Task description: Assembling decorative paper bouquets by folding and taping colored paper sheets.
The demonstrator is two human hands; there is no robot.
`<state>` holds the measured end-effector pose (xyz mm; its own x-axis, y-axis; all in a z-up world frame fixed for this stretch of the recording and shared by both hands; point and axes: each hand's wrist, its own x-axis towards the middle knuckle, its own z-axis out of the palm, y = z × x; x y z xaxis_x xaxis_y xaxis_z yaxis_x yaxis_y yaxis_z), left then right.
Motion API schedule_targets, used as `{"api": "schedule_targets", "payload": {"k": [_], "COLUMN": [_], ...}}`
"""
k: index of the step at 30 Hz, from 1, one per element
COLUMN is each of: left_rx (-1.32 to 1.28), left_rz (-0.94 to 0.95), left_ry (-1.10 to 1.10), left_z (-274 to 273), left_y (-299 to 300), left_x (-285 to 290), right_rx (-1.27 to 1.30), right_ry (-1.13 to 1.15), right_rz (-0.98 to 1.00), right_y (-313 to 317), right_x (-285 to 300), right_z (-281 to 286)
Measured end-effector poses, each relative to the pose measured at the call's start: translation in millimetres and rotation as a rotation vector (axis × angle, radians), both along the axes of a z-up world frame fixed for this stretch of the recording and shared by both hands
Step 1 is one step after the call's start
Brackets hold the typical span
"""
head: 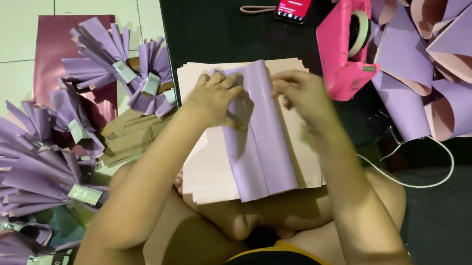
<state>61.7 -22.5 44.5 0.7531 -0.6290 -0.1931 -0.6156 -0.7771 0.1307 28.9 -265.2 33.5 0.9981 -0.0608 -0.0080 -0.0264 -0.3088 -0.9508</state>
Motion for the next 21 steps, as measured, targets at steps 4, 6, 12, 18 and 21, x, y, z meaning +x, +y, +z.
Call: {"api": "schedule_targets", "payload": {"k": [4, 6, 12, 18, 21], "left_rx": [0.015, 0.018, -0.059, -0.156, -0.163], "left_rz": [0.015, 0.015, 0.012, 0.032, 0.028], "left_ry": [-0.006, 0.005, -0.009, -0.003, -0.005], "left_z": [-5, -11, -15, -20, -21], "left_y": [0, 1, 3, 6, 6], "left_x": [3, 4, 7, 10, 11], "right_rx": [0.022, 0.045, 0.169, 0.066, -0.022], "right_ry": [0.194, 0.215, 0.351, 0.408, 0.432], "right_rz": [0.024, -0.004, -0.198, -0.250, -0.255], "right_y": [41, 52, 56, 67, 66], "right_x": [24, 35, 46, 36, 46], "right_z": [-7, -15, -36, -27, -40]}}
